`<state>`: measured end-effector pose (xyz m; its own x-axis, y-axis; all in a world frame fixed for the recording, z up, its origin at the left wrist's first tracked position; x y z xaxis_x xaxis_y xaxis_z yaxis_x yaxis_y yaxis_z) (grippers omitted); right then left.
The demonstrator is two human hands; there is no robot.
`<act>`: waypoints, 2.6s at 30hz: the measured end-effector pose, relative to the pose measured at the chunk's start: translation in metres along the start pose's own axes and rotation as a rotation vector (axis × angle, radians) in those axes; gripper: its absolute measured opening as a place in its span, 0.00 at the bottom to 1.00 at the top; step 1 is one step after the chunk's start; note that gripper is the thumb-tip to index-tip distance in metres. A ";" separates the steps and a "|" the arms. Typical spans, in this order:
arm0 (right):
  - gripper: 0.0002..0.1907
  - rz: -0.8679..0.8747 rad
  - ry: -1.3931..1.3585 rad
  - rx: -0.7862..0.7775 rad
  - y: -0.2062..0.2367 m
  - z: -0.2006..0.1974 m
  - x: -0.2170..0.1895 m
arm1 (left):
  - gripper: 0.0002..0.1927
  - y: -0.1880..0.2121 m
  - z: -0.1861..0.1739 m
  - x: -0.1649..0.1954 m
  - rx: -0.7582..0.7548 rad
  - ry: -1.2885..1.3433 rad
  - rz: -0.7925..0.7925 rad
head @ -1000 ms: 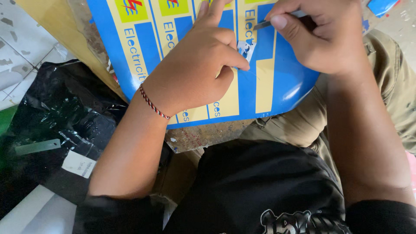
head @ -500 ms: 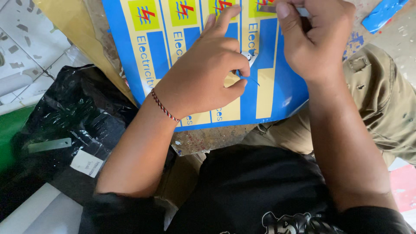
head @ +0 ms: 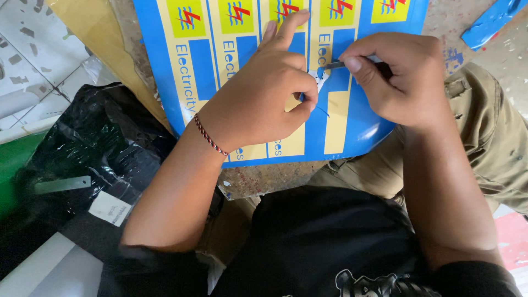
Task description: The person uses a small metal tool to carefully lift and peel off blue vinyl letters and graphics from a blue and yellow sign. They work methodically to remove the material in strips and small pieces.
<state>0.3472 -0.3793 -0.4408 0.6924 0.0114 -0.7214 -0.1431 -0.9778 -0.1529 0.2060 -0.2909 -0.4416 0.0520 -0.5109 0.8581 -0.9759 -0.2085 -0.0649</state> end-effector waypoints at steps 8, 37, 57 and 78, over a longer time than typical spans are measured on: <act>0.01 -0.007 0.019 -0.004 0.002 0.000 -0.001 | 0.03 0.000 0.000 0.000 0.006 -0.014 -0.003; 0.00 0.014 -0.041 0.042 -0.004 -0.006 0.009 | 0.10 -0.002 0.011 0.045 0.000 -0.387 -0.144; 0.01 0.014 -0.035 0.063 0.003 -0.008 0.014 | 0.14 0.003 0.028 0.045 -0.125 -0.109 -0.152; 0.03 0.001 -0.062 -0.077 -0.005 -0.004 0.006 | 0.07 0.002 0.020 0.042 -0.084 -0.127 -0.169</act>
<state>0.3553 -0.3753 -0.4417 0.6466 0.0207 -0.7626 -0.0873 -0.9911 -0.1009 0.2108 -0.3295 -0.4157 0.2372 -0.5769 0.7816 -0.9650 -0.2323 0.1213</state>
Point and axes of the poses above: each hand's wrist, its own y-axis away from the middle knuckle, its own z-axis out of the palm, x = y × z, the point moved 8 cm from there along -y, towards the middle knuckle, and after that the axes turned 3 degrees about y, right-handed, at the moved point
